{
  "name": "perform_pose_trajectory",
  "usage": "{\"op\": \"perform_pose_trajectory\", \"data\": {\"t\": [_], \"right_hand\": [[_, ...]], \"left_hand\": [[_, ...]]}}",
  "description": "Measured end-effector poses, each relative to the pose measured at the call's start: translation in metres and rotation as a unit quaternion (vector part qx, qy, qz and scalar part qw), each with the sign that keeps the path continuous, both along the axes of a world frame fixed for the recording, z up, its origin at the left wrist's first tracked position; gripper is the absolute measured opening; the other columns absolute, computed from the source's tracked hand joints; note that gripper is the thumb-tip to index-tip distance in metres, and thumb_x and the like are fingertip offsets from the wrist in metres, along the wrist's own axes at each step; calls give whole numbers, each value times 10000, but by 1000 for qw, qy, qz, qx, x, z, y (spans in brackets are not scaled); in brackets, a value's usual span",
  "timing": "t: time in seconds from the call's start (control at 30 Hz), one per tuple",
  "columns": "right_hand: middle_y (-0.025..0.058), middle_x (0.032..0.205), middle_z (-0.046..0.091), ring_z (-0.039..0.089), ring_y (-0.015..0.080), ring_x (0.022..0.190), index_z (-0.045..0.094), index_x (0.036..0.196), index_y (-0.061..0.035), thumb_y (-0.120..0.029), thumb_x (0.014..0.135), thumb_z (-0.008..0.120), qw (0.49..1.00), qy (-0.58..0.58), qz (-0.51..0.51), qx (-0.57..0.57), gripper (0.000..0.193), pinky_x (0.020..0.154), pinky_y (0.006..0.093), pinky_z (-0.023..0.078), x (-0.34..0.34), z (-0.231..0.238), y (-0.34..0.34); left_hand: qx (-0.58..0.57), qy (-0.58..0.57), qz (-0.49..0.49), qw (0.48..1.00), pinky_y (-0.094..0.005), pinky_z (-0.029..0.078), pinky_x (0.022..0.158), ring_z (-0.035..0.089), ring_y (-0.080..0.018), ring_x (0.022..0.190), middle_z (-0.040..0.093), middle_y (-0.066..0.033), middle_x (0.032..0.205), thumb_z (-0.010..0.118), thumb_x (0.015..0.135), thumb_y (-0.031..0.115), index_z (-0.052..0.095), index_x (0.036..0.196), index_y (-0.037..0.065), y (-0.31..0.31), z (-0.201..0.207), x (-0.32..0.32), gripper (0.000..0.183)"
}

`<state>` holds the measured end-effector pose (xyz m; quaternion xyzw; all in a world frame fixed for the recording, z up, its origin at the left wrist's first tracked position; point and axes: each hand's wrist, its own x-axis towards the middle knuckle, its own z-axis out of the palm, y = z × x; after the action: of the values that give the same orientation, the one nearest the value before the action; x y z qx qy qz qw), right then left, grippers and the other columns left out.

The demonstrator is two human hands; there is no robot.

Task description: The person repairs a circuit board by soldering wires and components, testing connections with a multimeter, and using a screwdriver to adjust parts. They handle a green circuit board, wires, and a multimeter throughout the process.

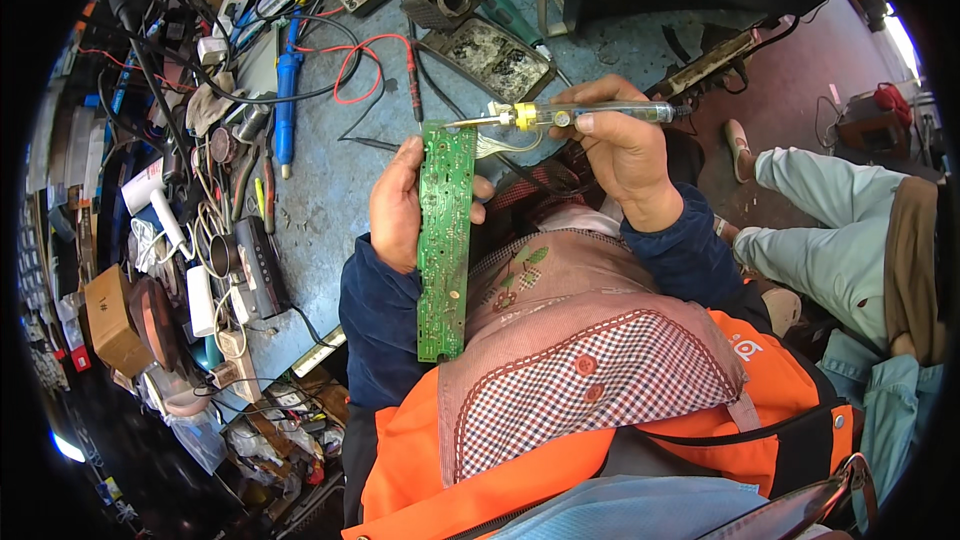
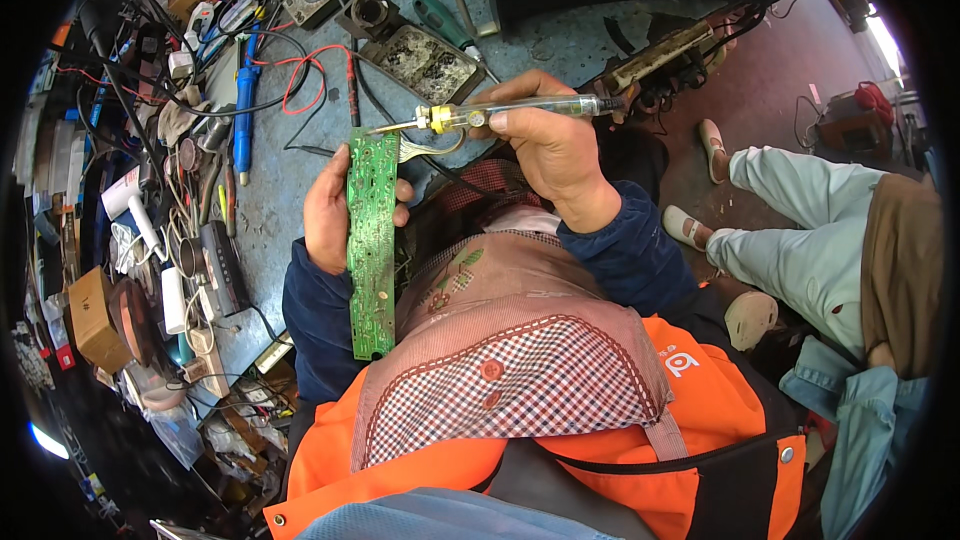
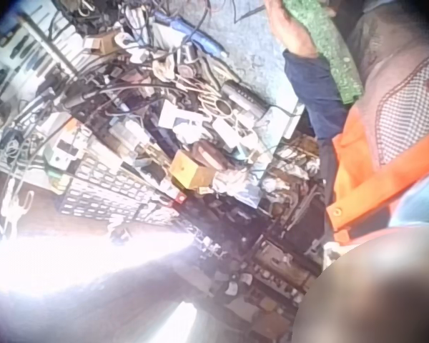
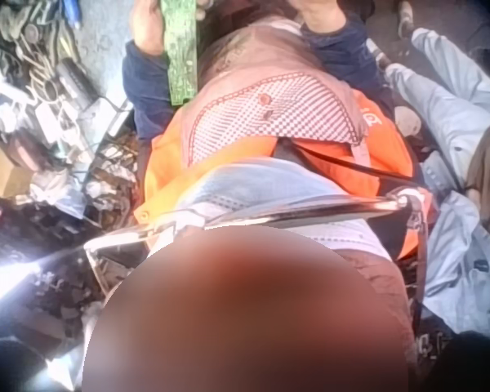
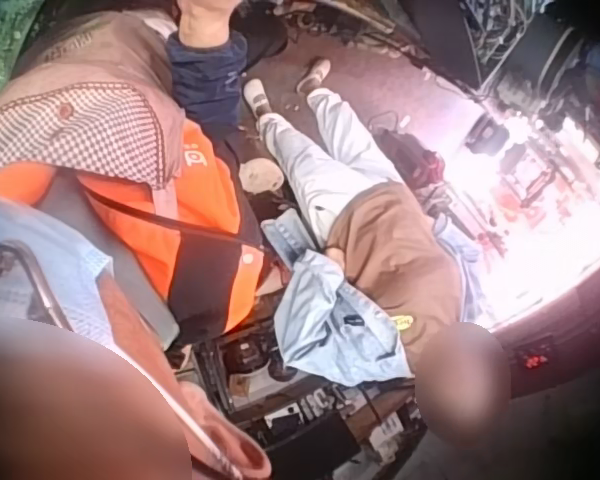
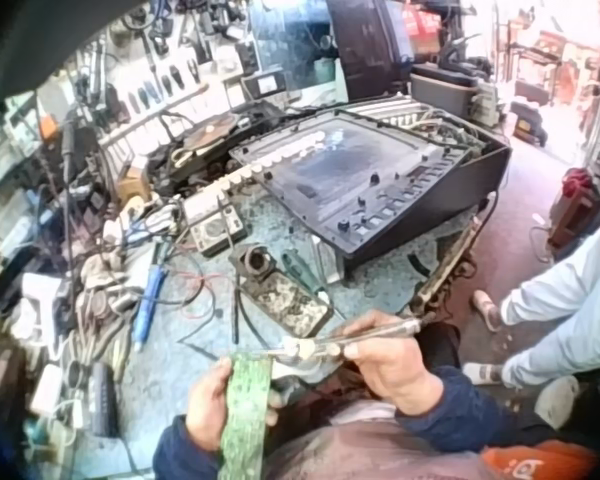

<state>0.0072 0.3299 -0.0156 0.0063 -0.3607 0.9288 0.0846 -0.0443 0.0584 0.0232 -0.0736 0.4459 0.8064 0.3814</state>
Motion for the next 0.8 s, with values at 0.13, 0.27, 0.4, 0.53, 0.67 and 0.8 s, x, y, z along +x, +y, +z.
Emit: {"op": "perform_pose_trajectory", "data": {"t": [0.13,0.27,0.4,0.53,0.67,0.8], "right_hand": [[273,1113,739,763,338,966,667,1068,59,61,881,678,1000,-2,0,-4,188,892,446,642,0,0,0],[261,1112,743,763,333,970,669,1072,56,55,883,681,1000,-10,14,6,189,889,449,643,1,2,2],[252,1112,746,762,331,974,672,1073,56,46,889,683,1000,-13,17,7,185,886,454,645,1,3,2],[245,1092,751,762,326,973,679,1066,56,39,901,677,1000,-8,17,-14,166,886,454,645,0,1,3],[239,1072,755,764,319,970,682,1053,60,30,911,671,1000,-18,17,15,146,877,446,651,0,5,3],[232,1058,759,767,310,960,679,1044,69,21,920,663,999,-15,22,27,134,862,426,657,-2,7,5]], "left_hand": [[11,-6,-2,1000,-388,630,568,737,-356,634,749,-299,931,273,1189,354,543,1304,43,0,-2,-1,427],[13,20,-3,1000,-391,633,577,738,-363,639,747,-307,939,269,1191,356,545,1297,39,-1,-4,0,434],[12,26,-2,1000,-394,634,580,739,-365,644,745,-310,942,263,1193,359,543,1291,38,0,-3,0,437],[1,24,-7,1000,-392,635,590,744,-364,656,747,-311,945,267,1193,361,542,1297,32,0,-4,0,442],[6,8,-2,1000,-395,637,598,746,-367,662,750,-310,944,284,1189,362,548,1309,17,-1,-2,1,451],[9,3,-1,1000,-402,637,602,749,-377,672,753,-315,952,297,1186,356,553,1312,4,0,-3,1,453]]}}
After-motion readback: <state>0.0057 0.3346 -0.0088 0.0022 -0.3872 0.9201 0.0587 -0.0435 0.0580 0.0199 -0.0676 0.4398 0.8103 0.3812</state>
